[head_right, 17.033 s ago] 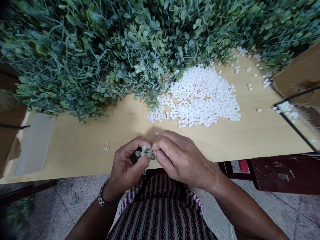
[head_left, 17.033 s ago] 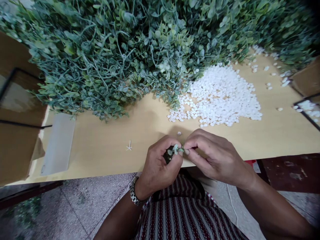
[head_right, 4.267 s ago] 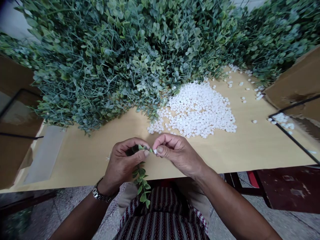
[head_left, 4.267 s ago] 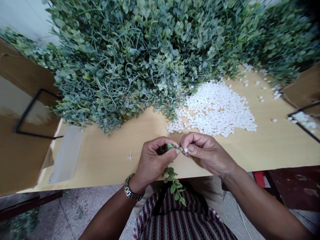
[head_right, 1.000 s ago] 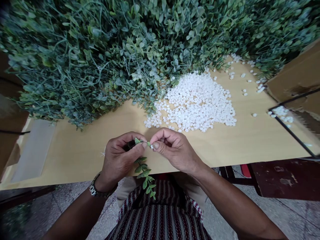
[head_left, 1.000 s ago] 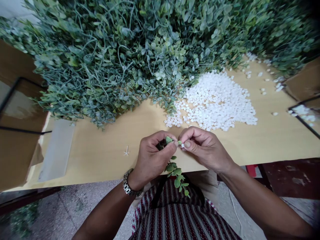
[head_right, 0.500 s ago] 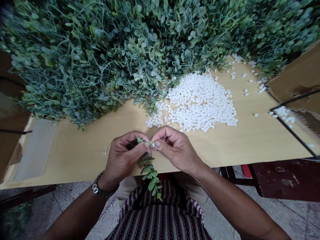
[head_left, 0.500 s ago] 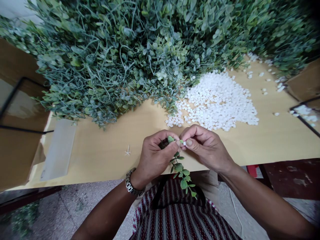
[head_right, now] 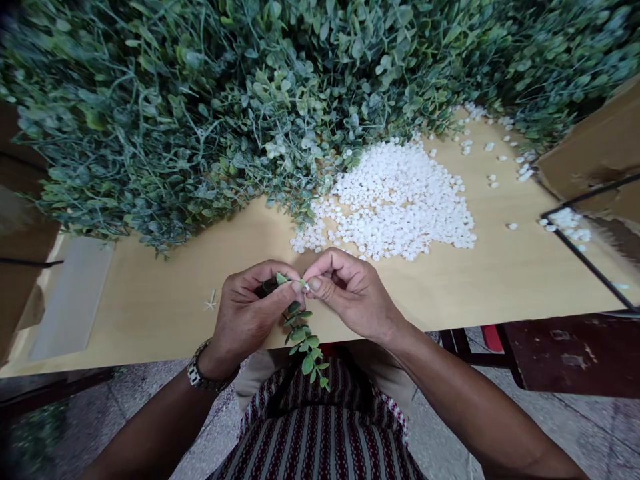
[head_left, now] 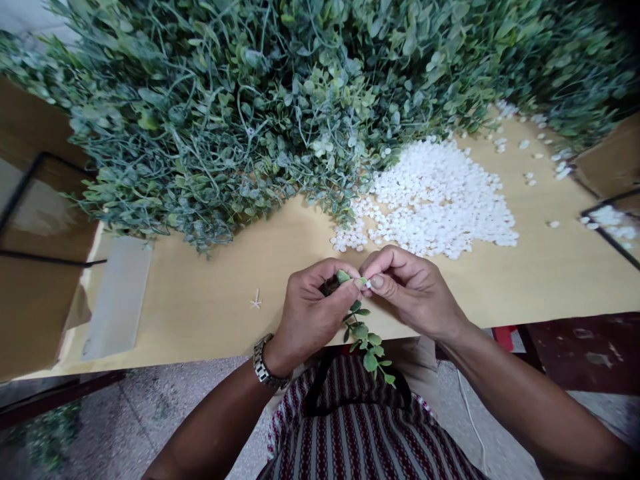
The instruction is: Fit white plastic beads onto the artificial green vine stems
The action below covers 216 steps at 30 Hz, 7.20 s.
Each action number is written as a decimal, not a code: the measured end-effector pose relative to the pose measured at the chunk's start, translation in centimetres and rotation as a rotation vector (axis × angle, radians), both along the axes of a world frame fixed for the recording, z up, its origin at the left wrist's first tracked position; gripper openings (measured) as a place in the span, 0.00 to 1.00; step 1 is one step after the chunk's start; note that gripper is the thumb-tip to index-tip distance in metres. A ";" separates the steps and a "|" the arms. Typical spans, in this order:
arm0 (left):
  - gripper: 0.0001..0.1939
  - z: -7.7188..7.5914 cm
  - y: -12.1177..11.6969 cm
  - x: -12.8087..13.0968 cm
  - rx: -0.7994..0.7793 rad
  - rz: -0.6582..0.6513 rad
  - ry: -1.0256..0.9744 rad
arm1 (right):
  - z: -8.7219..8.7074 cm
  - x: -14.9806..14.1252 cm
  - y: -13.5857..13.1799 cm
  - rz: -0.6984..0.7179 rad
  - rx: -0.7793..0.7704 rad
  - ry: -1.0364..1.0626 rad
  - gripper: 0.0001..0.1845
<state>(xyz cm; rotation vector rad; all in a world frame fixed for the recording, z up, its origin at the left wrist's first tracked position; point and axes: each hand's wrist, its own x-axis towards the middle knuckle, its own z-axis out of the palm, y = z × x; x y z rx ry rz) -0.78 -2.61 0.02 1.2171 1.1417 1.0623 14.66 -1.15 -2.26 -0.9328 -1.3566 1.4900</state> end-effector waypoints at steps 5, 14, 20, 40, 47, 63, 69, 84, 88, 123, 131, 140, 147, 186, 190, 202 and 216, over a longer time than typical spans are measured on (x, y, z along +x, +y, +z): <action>0.04 -0.1 0.1 0.1 0.006 -0.016 -0.019 | -0.2 0.0 0.0 0.011 -0.018 0.042 0.09; 0.05 -0.4 0.4 -0.3 -0.117 -0.013 -0.237 | 0.4 -0.2 0.0 -0.143 0.109 -0.059 0.06; 0.09 -0.3 0.8 -0.5 -0.044 0.211 -0.333 | 1.4 1.4 -1.5 -0.073 0.265 -0.207 0.08; 0.11 1.3 0.0 -0.6 0.616 -0.244 0.970 | -0.4 1.9 -2.1 -0.176 0.391 -0.472 0.07; 0.07 -0.2 0.8 -1.2 0.455 -0.194 0.800 | -0.7 1.9 -2.9 -0.221 0.450 -0.499 0.05; 0.05 -0.4 1.0 -1.9 0.321 -0.140 0.398 | 3.2 2.6 3.8 0.043 0.657 -0.875 0.06; 0.06 -0.4 0.8 -2.0 0.328 -0.162 0.416 | 2.1 1.2 5.3 0.196 1.035 -1.178 0.12; 0.07 0.2 0.6 -1.8 0.359 -0.047 0.458 | 1.0 2.2 3.8 -0.020 0.912 -0.837 0.11; 0.09 0.3 0.6 -1.8 0.368 -0.076 0.480 | 1.5 3.2 3.2 -0.060 0.691 -0.702 0.10; 0.03 0.4 0.0 -0.7 0.096 -0.083 0.120 | 0.7 0.1 -1.7 -0.233 0.453 -0.183 0.07; 0.04 0.1 0.0 -0.7 0.101 -0.121 0.092 | -0.1 -0.3 -2.2 -0.304 0.494 -0.190 0.11; 0.04 -0.3 -0.1 -0.8 0.143 -0.130 0.095 | -0.4 -0.4 -2.3 -0.325 0.449 -0.157 0.11; 0.05 -0.4 -0.1 -0.6 0.187 -0.106 0.133 | -0.6 -0.5 -2.2 -0.302 0.482 -0.131 0.12; 0.06 -1.6 -0.2 -0.3 0.458 0.004 0.291 | -0.8 -1.1 -2.4 -0.452 0.767 -0.380 0.13; 0.06 -1.6 -0.3 -0.3 0.457 -0.001 0.297 | -0.8 -1.0 -2.4 -0.442 0.760 -0.381 0.13; 0.08 -1.4 -0.1 -0.3 0.529 -0.033 0.340 | -1.0 -0.7 -2.3 -0.379 0.751 -0.377 0.12; 0.04 0.1 0.2 -1.1 0.157 -0.118 0.036 | 0.6 1.1 -1.7 -0.493 0.752 -0.386 0.13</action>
